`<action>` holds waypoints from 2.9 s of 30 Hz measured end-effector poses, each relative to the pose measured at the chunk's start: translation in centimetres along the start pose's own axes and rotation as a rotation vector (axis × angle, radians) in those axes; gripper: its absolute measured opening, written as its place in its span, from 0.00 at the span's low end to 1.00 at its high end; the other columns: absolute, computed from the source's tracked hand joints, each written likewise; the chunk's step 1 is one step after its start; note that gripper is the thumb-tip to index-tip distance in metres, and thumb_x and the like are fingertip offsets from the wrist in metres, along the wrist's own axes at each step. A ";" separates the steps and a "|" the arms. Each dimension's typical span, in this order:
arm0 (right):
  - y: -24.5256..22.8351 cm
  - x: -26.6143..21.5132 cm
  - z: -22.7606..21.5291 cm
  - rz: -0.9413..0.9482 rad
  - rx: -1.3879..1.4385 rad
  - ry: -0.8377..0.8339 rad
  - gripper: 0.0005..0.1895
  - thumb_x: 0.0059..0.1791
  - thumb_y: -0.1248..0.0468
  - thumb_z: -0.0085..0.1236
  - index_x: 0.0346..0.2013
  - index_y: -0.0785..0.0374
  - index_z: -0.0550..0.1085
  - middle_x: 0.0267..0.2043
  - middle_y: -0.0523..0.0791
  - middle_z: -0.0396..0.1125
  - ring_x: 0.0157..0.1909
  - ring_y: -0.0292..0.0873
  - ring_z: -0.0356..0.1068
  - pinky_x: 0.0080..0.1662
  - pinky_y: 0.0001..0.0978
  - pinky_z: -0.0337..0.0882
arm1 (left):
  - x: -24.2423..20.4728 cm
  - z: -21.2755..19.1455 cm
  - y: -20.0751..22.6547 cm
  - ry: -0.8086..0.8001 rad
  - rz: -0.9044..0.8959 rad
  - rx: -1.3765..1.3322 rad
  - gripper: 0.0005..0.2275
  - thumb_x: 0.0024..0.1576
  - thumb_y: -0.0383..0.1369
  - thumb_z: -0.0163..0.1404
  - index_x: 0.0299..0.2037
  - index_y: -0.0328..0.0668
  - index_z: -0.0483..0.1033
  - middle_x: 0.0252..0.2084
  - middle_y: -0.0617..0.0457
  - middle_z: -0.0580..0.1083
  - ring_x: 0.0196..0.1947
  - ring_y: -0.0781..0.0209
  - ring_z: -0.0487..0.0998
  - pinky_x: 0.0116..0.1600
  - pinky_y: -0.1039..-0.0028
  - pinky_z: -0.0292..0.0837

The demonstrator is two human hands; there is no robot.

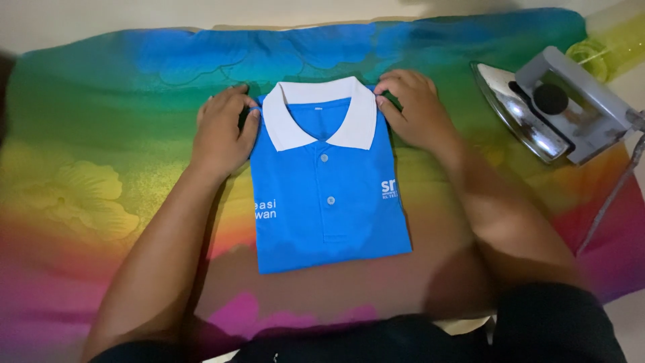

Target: Ironing and folding a blue polo shirt on an ironing board.

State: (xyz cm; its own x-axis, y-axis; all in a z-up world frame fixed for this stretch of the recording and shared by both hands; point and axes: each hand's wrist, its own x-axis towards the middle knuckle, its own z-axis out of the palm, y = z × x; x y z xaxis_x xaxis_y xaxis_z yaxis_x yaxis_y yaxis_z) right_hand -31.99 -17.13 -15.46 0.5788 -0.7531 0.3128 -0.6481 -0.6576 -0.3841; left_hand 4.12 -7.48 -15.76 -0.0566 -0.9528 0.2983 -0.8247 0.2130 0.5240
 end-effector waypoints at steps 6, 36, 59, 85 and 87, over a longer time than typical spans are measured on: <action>0.6 0.5 -1.8 0.042 -0.270 -0.106 0.14 0.59 0.56 0.46 0.54 0.53 0.76 0.62 0.51 0.67 0.67 0.57 0.60 0.67 0.68 0.41 | 0.1 0.1 -0.3 -0.014 0.052 0.024 0.11 0.69 0.37 0.40 0.50 0.44 0.73 0.65 0.38 0.71 0.68 0.38 0.66 0.67 0.41 0.51; 3.4 -2.5 -13.4 0.303 -0.440 0.172 0.23 0.68 0.48 0.64 0.39 0.63 0.78 0.35 0.53 0.71 0.35 0.56 0.66 0.34 0.54 0.60 | 0.3 -1.2 0.8 -0.090 -0.022 -0.026 0.22 0.65 0.55 0.39 0.50 0.45 0.73 0.69 0.37 0.67 0.70 0.37 0.63 0.68 0.46 0.47; -7.0 1.0 -9.3 0.407 -0.507 -0.360 0.34 0.51 0.24 0.54 0.46 0.49 0.78 0.36 0.48 0.76 0.36 0.54 0.72 0.28 0.43 0.65 | -1.1 -0.7 7.2 -0.088 0.465 -0.256 0.10 0.66 0.38 0.55 0.55 0.51 0.76 0.64 0.49 0.74 0.69 0.44 0.69 0.70 0.42 0.51; -3.1 -1.9 -12.7 0.221 -0.642 -0.194 0.37 0.63 0.30 0.55 0.29 0.58 0.76 0.27 0.45 0.67 0.26 0.48 0.62 0.30 0.40 0.56 | -2.7 2.5 9.2 -0.222 0.519 0.135 0.32 0.70 0.49 0.41 0.77 0.35 0.48 0.75 0.36 0.61 0.78 0.38 0.54 0.77 0.44 0.40; -6.6 0.0 -13.0 0.372 -0.556 -0.342 0.34 0.59 0.30 0.52 0.35 0.58 0.78 0.31 0.48 0.71 0.32 0.52 0.67 0.34 0.43 0.61 | -2.7 2.2 9.3 -0.210 0.519 0.124 0.32 0.70 0.48 0.42 0.77 0.35 0.48 0.75 0.37 0.61 0.78 0.38 0.55 0.78 0.44 0.40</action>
State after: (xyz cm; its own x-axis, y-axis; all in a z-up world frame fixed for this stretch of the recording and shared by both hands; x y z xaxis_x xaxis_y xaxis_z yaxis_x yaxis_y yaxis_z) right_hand -34.17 -13.05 -1.67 0.3356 -0.9391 -0.0737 -0.9330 -0.3421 0.1119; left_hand -4.70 -3.44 -13.44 -0.5719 -0.7554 0.3198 -0.7183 0.6494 0.2495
